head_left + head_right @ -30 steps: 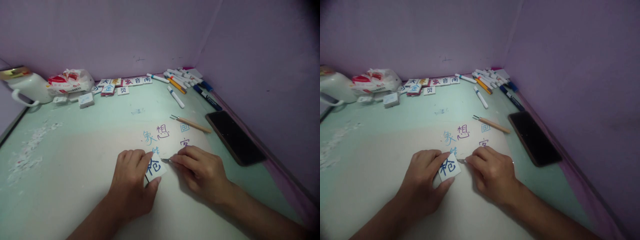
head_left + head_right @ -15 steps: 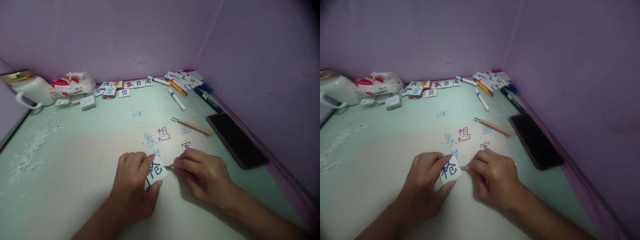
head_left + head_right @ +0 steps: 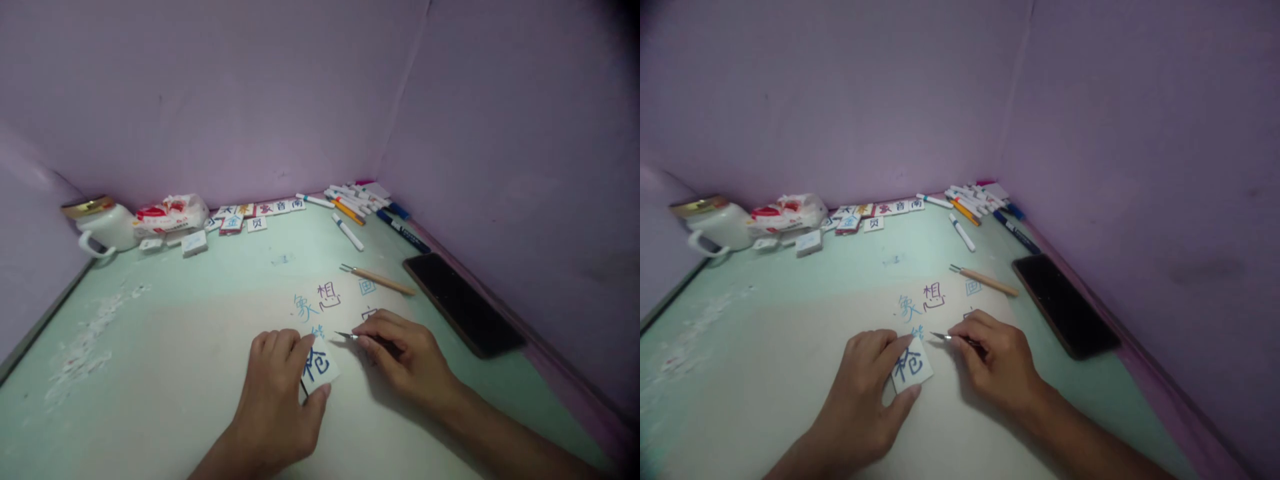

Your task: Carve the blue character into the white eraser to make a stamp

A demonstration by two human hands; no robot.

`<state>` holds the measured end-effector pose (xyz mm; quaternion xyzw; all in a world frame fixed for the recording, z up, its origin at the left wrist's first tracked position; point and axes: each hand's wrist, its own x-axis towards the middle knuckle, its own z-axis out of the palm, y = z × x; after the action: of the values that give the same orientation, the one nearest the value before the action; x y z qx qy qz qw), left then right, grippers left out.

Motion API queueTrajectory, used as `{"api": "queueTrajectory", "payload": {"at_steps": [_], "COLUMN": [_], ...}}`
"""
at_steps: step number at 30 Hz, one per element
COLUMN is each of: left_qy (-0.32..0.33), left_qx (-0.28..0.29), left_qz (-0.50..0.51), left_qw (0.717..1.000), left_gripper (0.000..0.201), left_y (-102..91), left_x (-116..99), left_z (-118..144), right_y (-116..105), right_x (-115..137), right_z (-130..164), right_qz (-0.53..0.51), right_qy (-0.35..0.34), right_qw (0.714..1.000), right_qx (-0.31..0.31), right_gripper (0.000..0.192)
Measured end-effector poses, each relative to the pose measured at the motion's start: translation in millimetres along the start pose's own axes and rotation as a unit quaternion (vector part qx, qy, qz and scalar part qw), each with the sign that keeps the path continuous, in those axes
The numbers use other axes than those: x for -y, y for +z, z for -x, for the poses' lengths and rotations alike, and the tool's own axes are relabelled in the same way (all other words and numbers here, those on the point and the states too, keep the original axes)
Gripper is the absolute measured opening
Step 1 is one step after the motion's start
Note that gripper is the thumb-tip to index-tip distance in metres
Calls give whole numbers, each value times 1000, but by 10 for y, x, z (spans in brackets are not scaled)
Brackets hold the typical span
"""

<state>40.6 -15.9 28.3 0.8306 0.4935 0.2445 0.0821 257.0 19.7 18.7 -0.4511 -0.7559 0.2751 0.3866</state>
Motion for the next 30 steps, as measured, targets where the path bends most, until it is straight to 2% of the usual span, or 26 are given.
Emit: {"api": "queueTrajectory", "payload": {"at_steps": [4, 10, 13, 18, 23, 30], "left_qy": [1, -21, -64, -77, -69, -22], "left_qx": [-1, -20, -43, -44, -61, -34], "left_qz": [-1, 10, 7, 14, 23, -51], "left_qw": [1000, 1000, 997, 996, 995, 998], "left_gripper": [45, 45, 42, 42, 44, 47], "left_y": [46, 269, 350, 384, 409, 460], "left_x": [77, 260, 268, 244, 322, 458], "left_z": [39, 76, 45, 0, -24, -26], "right_y": [11, 39, 56, 92, 124, 124], "right_x": [4, 41, 83, 107, 96, 118], "right_z": [-12, 1, 6, 6, -8, -14], "right_qz": [-3, 67, 110, 165, 188, 183], "right_qy": [19, 16, 10, 26, 57, 75], "right_qw": [1000, 998, 994, 986, 980, 979], "right_qx": [-4, -2, -2, -19, -20, -40], "right_gripper": [19, 23, 26, 32, 33, 29]}}
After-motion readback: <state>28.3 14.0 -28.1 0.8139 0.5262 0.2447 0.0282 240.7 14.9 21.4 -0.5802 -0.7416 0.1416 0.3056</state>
